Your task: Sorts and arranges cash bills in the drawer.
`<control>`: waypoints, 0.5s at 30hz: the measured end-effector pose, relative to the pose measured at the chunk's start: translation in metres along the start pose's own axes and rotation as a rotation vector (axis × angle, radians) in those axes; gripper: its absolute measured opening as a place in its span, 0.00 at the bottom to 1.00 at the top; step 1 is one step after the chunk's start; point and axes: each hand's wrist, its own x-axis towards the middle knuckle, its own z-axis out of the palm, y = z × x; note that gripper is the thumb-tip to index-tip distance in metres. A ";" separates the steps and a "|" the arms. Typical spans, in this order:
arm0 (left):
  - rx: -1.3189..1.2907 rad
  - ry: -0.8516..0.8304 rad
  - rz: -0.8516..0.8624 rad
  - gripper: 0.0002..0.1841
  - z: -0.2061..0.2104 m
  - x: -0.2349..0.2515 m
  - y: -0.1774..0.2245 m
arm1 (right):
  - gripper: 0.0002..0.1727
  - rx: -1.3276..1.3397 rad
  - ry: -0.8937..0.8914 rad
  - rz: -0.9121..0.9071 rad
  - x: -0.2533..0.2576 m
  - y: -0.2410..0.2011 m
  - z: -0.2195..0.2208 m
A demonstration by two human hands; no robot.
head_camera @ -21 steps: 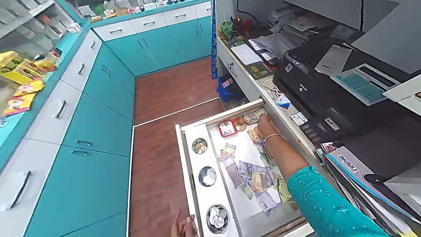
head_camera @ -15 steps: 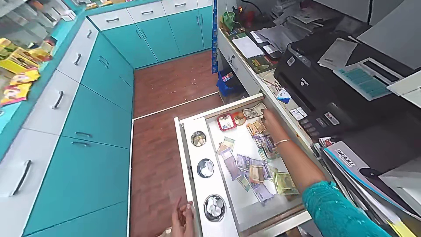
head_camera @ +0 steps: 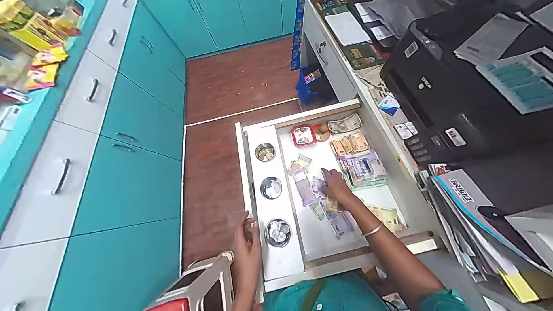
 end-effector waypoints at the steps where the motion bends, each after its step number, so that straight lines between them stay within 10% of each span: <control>1: -0.012 -0.018 0.004 0.25 0.002 -0.002 0.005 | 0.39 -0.107 -0.071 0.030 0.004 -0.003 0.004; 6: -0.119 -0.254 -0.012 0.21 0.024 -0.013 0.029 | 0.18 -0.162 -0.225 -0.144 -0.007 -0.012 -0.019; 12: -0.206 -0.610 0.094 0.40 0.067 -0.001 0.048 | 0.10 0.612 -0.153 -0.414 -0.090 -0.035 -0.041; 15: -0.429 -0.639 -0.195 0.21 0.080 0.004 0.067 | 0.04 0.993 -0.244 -0.238 -0.103 -0.051 -0.015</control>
